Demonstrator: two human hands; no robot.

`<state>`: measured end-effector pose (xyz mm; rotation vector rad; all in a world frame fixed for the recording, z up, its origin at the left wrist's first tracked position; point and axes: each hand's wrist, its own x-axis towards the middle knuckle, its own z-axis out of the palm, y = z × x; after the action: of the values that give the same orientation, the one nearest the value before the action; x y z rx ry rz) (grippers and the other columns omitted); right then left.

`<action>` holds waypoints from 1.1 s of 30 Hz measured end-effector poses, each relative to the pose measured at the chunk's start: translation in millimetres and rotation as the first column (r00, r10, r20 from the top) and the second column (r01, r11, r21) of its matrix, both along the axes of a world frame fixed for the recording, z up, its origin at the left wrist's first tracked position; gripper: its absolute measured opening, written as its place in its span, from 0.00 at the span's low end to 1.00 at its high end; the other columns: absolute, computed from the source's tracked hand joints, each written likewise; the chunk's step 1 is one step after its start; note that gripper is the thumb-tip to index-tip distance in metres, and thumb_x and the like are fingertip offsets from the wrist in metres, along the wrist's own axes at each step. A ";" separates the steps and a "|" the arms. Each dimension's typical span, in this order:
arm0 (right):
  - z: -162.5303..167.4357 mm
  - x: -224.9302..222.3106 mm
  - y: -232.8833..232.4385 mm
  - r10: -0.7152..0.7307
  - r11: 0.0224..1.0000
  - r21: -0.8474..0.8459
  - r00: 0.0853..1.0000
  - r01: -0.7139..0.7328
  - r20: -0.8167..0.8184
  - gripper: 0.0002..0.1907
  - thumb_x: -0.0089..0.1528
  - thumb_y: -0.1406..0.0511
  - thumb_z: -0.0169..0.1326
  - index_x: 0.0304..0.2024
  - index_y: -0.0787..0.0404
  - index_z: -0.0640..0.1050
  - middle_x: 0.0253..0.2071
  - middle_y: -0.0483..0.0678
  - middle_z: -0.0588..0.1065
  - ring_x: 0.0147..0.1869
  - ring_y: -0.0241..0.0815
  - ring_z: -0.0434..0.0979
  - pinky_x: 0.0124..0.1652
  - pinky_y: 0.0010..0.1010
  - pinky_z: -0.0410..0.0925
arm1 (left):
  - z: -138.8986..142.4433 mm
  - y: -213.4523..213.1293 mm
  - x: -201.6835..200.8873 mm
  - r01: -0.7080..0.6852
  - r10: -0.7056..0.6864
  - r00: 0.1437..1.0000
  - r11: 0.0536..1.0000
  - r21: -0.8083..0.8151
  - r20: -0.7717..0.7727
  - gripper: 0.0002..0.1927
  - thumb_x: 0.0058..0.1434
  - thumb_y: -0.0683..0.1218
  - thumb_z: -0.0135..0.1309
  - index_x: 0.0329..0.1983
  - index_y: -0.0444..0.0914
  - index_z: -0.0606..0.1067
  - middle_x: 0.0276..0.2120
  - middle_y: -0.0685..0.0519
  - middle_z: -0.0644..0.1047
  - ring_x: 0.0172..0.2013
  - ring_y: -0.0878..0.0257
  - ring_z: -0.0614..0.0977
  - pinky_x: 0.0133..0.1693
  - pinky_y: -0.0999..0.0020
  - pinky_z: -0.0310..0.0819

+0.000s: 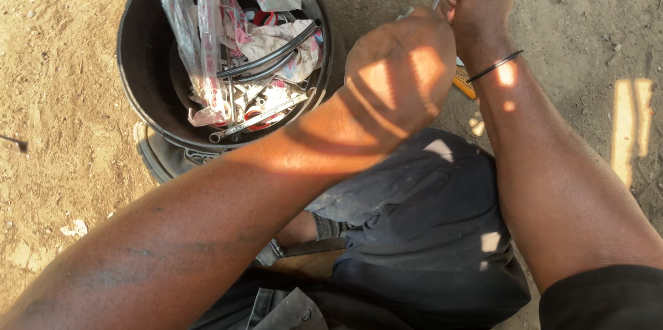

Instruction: The person sits on the ground and assembles a plumbing connection by hand-tightening a brass fitting onto a black pipe. They then use a wrench to tighten the connection further.

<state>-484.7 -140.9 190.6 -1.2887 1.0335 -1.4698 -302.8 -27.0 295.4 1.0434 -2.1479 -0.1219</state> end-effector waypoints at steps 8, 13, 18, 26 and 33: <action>7.6 6.7 -3.9 0.025 0.980 0.186 0.972 -0.070 0.232 0.28 0.74 0.52 0.48 0.23 0.57 0.63 0.15 0.44 0.58 0.16 0.37 0.58 0.20 0.32 0.57 | -21.5 2.4 -8.4 -0.139 0.137 0.989 0.989 0.042 0.047 0.07 0.59 0.40 0.51 0.35 0.30 0.75 0.27 0.41 0.78 0.26 0.52 0.84 0.25 0.60 0.77; 16.4 2.9 -1.7 0.041 0.979 0.184 0.972 -0.084 0.230 0.22 0.72 0.52 0.49 0.28 0.57 0.70 0.17 0.44 0.60 0.16 0.38 0.58 0.21 0.32 0.57 | -66.6 -3.8 -22.0 -0.278 0.268 0.960 0.945 0.171 0.078 0.08 0.60 0.41 0.50 0.40 0.31 0.71 0.31 0.39 0.78 0.24 0.49 0.84 0.20 0.60 0.74; 9.2 -7.1 -9.4 -0.017 0.960 0.273 0.966 -0.056 0.257 0.24 0.72 0.51 0.48 0.26 0.57 0.70 0.16 0.43 0.61 0.15 0.37 0.58 0.19 0.32 0.57 | -116.3 -17.0 -38.1 -0.250 0.255 0.966 0.964 0.092 -0.039 0.18 0.64 0.38 0.49 0.56 0.25 0.67 0.35 0.39 0.77 0.25 0.50 0.83 0.24 0.59 0.76; -22.8 -22.5 -28.0 -0.091 0.968 0.251 0.960 0.022 0.266 0.25 0.72 0.50 0.46 0.28 0.60 0.71 0.16 0.46 0.64 0.16 0.40 0.64 0.20 0.35 0.62 | -161.4 -53.7 -39.9 -0.154 0.159 0.983 0.986 0.059 -0.087 0.24 0.62 0.37 0.49 0.62 0.26 0.65 0.43 0.37 0.78 0.37 0.43 0.84 0.38 0.53 0.79; -27.4 -17.5 -24.6 -0.086 0.981 0.188 0.971 0.043 0.225 0.21 0.72 0.50 0.46 0.39 0.61 0.70 0.18 0.44 0.62 0.17 0.38 0.63 0.20 0.34 0.61 | -138.5 14.9 13.9 -0.217 0.228 0.974 0.933 0.287 -0.004 0.30 0.56 0.39 0.54 0.62 0.27 0.66 0.45 0.35 0.79 0.39 0.40 0.84 0.39 0.52 0.80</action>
<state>-502.3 -165.5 163.2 -0.9369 1.0349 -1.4968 -288.8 -12.1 156.9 1.4322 -1.9994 -0.3488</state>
